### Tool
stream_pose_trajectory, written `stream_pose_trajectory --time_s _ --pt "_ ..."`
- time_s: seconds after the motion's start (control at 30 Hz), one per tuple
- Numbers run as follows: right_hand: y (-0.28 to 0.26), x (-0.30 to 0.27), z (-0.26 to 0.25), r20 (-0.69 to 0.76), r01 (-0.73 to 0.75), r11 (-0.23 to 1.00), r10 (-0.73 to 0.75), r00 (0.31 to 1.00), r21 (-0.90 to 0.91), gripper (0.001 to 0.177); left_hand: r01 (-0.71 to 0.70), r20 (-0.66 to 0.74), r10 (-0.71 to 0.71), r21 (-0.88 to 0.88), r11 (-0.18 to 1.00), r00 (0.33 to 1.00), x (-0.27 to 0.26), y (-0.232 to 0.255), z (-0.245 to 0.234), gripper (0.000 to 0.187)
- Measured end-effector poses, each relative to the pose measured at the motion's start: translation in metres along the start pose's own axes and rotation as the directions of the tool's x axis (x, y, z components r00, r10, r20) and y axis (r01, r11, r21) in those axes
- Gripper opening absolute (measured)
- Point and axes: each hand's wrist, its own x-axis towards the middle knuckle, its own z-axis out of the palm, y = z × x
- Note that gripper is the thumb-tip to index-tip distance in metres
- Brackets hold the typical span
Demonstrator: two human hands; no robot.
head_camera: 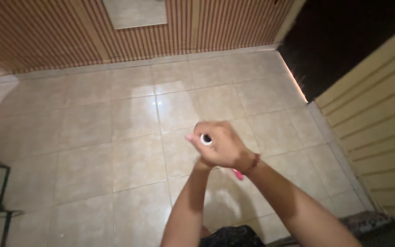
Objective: The person sweeps a tiled floor using a pink broom. They move the broom back and forth across the floor in a repetitive motion, covering different areas of the room.
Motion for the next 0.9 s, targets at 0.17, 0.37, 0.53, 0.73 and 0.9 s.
stream_pose_trajectory --time_s 0.17,0.37,0.53,0.73,0.9 --pt "0.010 -0.010 -0.022 -0.066 -0.202 0.969 0.213 0.975 0.146 0.025 0.076 0.050 -0.079 0.066 0.995 0.996 -0.003 -0.004 0.007 0.019" --pt "0.019 -0.015 0.003 -0.285 -0.233 0.890 0.359 0.889 0.392 0.023 0.427 -0.136 -0.497 0.727 0.537 0.857 0.001 0.044 -0.056 0.022" --pt "0.039 -0.023 0.109 -0.320 -0.297 0.825 0.480 0.817 0.481 0.021 0.281 -0.168 -0.262 0.826 0.488 0.950 -0.037 0.023 -0.157 0.031" --pt "0.048 -0.041 0.168 -0.272 -0.297 0.886 0.402 0.874 0.355 0.019 0.480 -0.395 -0.344 0.851 0.213 0.852 -0.074 0.030 -0.209 0.035" --pt "0.038 -0.036 0.118 -0.433 -0.369 0.907 0.421 0.797 0.203 0.025 0.111 -0.060 -0.264 0.977 0.180 0.963 -0.052 0.054 -0.172 0.036"
